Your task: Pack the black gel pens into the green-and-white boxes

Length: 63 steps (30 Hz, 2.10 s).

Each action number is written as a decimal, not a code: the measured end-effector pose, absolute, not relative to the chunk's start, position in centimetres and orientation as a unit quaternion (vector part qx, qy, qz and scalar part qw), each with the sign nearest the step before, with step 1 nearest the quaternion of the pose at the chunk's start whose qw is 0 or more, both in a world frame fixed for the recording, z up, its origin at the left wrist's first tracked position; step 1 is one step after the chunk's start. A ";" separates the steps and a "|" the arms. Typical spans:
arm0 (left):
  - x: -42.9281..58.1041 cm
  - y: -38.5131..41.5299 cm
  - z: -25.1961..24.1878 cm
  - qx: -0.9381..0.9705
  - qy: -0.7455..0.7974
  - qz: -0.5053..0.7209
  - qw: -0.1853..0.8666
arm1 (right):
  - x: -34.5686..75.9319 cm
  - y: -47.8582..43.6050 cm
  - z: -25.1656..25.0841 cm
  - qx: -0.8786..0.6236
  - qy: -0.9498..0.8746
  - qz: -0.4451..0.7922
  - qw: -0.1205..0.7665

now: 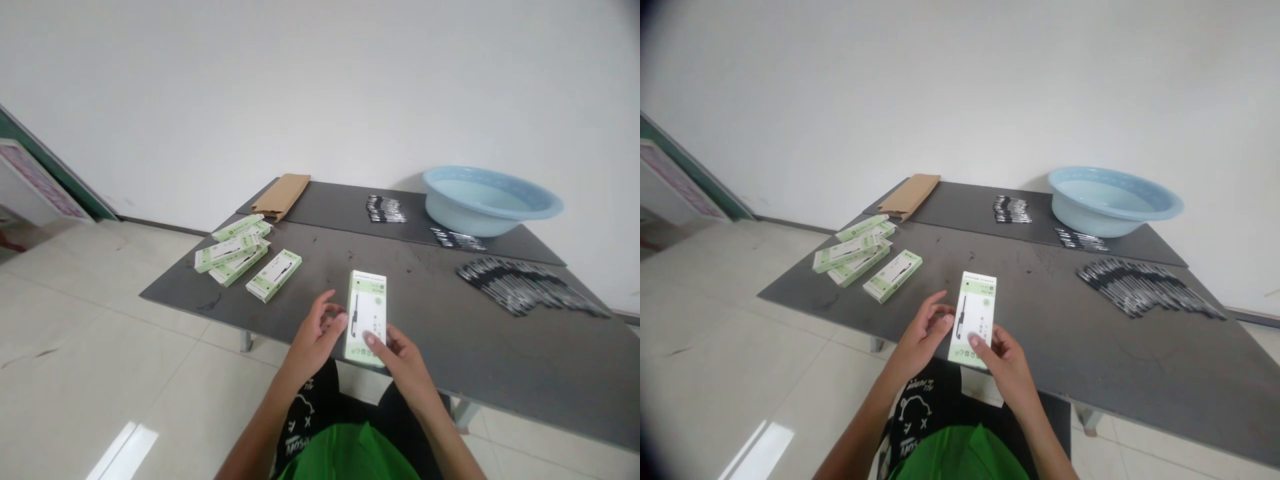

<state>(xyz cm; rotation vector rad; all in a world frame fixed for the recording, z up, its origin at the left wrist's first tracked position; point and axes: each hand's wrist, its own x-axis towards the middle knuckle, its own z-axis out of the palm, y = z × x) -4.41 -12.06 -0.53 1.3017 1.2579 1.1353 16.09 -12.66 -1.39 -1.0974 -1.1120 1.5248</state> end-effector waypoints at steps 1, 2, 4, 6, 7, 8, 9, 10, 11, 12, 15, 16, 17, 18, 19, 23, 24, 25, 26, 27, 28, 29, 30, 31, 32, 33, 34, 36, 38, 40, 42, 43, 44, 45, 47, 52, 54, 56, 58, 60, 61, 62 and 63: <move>-4.8 -12.0 -0.6 0.543 0.526 0.455 0.470 | 16.0 -12.2 -1.4 -0.454 -0.441 0.617 0.468; -5.2 -11.9 -0.6 0.553 0.534 0.446 0.459 | 15.9 -11.7 -1.3 -0.462 -0.432 0.613 0.473; -6.0 -11.6 -0.7 0.572 0.544 0.433 0.435 | 15.9 -10.6 -1.2 -0.477 -0.418 0.605 0.482; -6.7 -11.0 -0.8 0.586 0.552 0.427 0.412 | 16.0 -9.4 -0.9 -0.491 -0.410 0.596 0.485; -7.1 -10.7 -0.9 0.589 0.556 0.426 0.403 | 16.2 -8.8 -0.7 -0.496 -0.408 0.593 0.485; -7.5 -10.3 -1.0 0.591 0.560 0.425 0.395 | 16.3 -8.2 -0.5 -0.501 -0.407 0.591 0.483; -7.8 -10.0 -1.2 0.591 0.563 0.426 0.389 | 16.5 -7.6 -0.3 -0.506 -0.406 0.590 0.481; -8.1 -9.6 -1.4 0.590 0.565 0.429 0.386 | 16.7 -7.0 -0.1 -0.511 -0.405 0.589 0.477; -8.4 -9.3 -1.7 0.586 0.567 0.434 0.384 | 16.8 -6.4 0.1 -0.517 -0.403 0.588 0.473; -8.7 -9.1 -2.0 0.580 0.569 0.441 0.381 | 16.9 -5.9 0.2 -0.524 -0.402 0.587 0.468; -9.3 -8.7 -2.9 0.552 0.576 0.470 0.378 | 16.8 -4.6 0.2 -0.539 -0.401 0.588 0.451; -9.4 -8.6 -3.1 0.540 0.577 0.482 0.379 | 16.5 -4.3 0.1 -0.541 -0.403 0.588 0.446; -9.4 -8.6 -3.3 0.528 0.576 0.494 0.383 | 16.2 -4.1 -0.1 -0.542 -0.406 0.589 0.441; -9.5 -8.6 -3.4 0.516 0.572 0.505 0.388 | 15.9 -3.9 -0.3 -0.542 -0.410 0.589 0.438; -9.6 -8.7 -3.4 0.505 0.567 0.517 0.394 | 15.5 -3.8 -0.6 -0.542 -0.414 0.589 0.434; -9.8 -8.9 -3.4 0.466 0.548 0.569 0.398 | 14.1 -3.7 -1.5 -0.548 -0.426 0.586 0.417; -9.8 -9.0 -3.5 0.458 0.548 0.580 0.393 | 13.8 -3.7 -1.6 -0.553 -0.428 0.585 0.412; -9.8 -9.1 -3.6 0.450 0.550 0.589 0.384 | 13.7 -3.8 -1.7 -0.557 -0.428 0.582 0.408; -9.6 -9.2 -3.8 0.444 0.553 0.597 0.374 | 13.5 -3.8 -1.7 -0.562 -0.429 0.581 0.404; -9.5 -9.4 -4.1 0.440 0.556 0.605 0.363 | 13.4 -3.8 -1.7 -0.565 -0.431 0.579 0.400; -9.4 -9.7 -4.3 0.435 0.560 0.614 0.347 | 13.2 -3.8 -1.7 -0.566 -0.434 0.579 0.396; -9.3 -10.0 -4.5 0.430 0.564 0.625 0.326 | 13.0 -3.7 -1.6 -0.563 -0.439 0.579 0.392; -9.4 -10.2 -4.5 0.426 0.570 0.635 0.300 | 12.8 -3.6 -1.5 -0.557 -0.447 0.581 0.390; -9.7 -10.5 -4.4 0.422 0.577 0.645 0.271 | 12.4 -3.5 -1.4 -0.548 -0.457 0.583 0.388; -10.2 -10.7 -4.1 0.416 0.582 0.655 0.243 | 12.0 -3.3 -1.3 -0.538 -0.468 0.586 0.385; -10.9 -10.8 -3.7 0.418 0.588 0.660 0.208 | 11.5 -3.1 -1.3 -0.527 -0.479 0.589 0.382; -12.0 -10.8 -3.1 0.427 0.596 0.658 0.175 | 10.9 -2.9 -1.3 -0.518 -0.490 0.591 0.377; -14.6 -10.3 -1.8 0.503 0.620 0.598 0.070 | 9.5 -2.4 -1.4 -0.504 -0.509 0.598 0.360; -17.6 -9.4 -1.0 0.594 0.660 0.461 -0.015 | 8.0 -2.0 -1.7 -0.494 -0.527 0.605 0.336; -20.2 -8.5 -0.9 0.633 0.686 0.358 -0.022 | 6.4 -1.7 -2.1 -0.486 -0.542 0.612 0.310; -22.0 -7.9 -1.5 0.655 0.688 0.312 0.013 | 5.0 -1.7 -2.4 -0.481 -0.553 0.616 0.289; -22.6 -7.8 -1.9 0.664 0.682 0.303 0.029 | 4.4 -1.8 -2.5 -0.479 -0.557 0.617 0.282; -23.0 -7.7 -2.4 0.672 0.676 0.301 0.042 | 3.9 -1.9 -2.6 -0.478 -0.561 0.617 0.278; -23.3 -7.6 -2.8 0.677 0.670 0.301 0.051 | 3.5 -2.0 -2.7 -0.477 -0.564 0.615 0.277; -23.3 -7.7 -3.5 0.679 0.665 0.306 0.059 | 2.8 -2.4 -2.7 -0.476 -0.570 0.608 0.283; -22.5 -7.8 -4.5 0.672 0.662 0.328 0.063 | 1.9 -3.6 -2.0 -0.491 -0.592 0.574 0.280; -22.2 -7.8 -4.8 0.671 0.657 0.338 0.063 | 1.7 -4.1 -1.6 -0.500 -0.607 0.555 0.272; -22.1 -7.7 -5.1 0.672 0.651 0.346 0.065 | 1.5 -4.3 -1.2 -0.506 -0.625 0.533 0.263; -22.1 -7.7 -5.3 0.674 0.645 0.354 0.069 | 1.5 -4.4 -1.0 -0.509 -0.648 0.508 0.251; -22.2 -7.7 -5.4 0.676 0.637 0.363 0.073 | 1.4 -4.4 -0.9 -0.514 -0.672 0.478 0.236; -22.3 -7.7 -5.5 0.679 0.632 0.366 0.075 | 1.4 -4.3 -0.8 -0.517 -0.683 0.462 0.230; -22.3 -7.6 -5.6 0.680 0.628 0.371 0.075 | 1.3 -4.3 -0.8 -0.519 -0.693 0.447 0.224; -22.4 -7.6 -5.6 0.681 0.626 0.374 0.069 | 1.2 -4.2 -0.8 -0.521 -0.702 0.432 0.221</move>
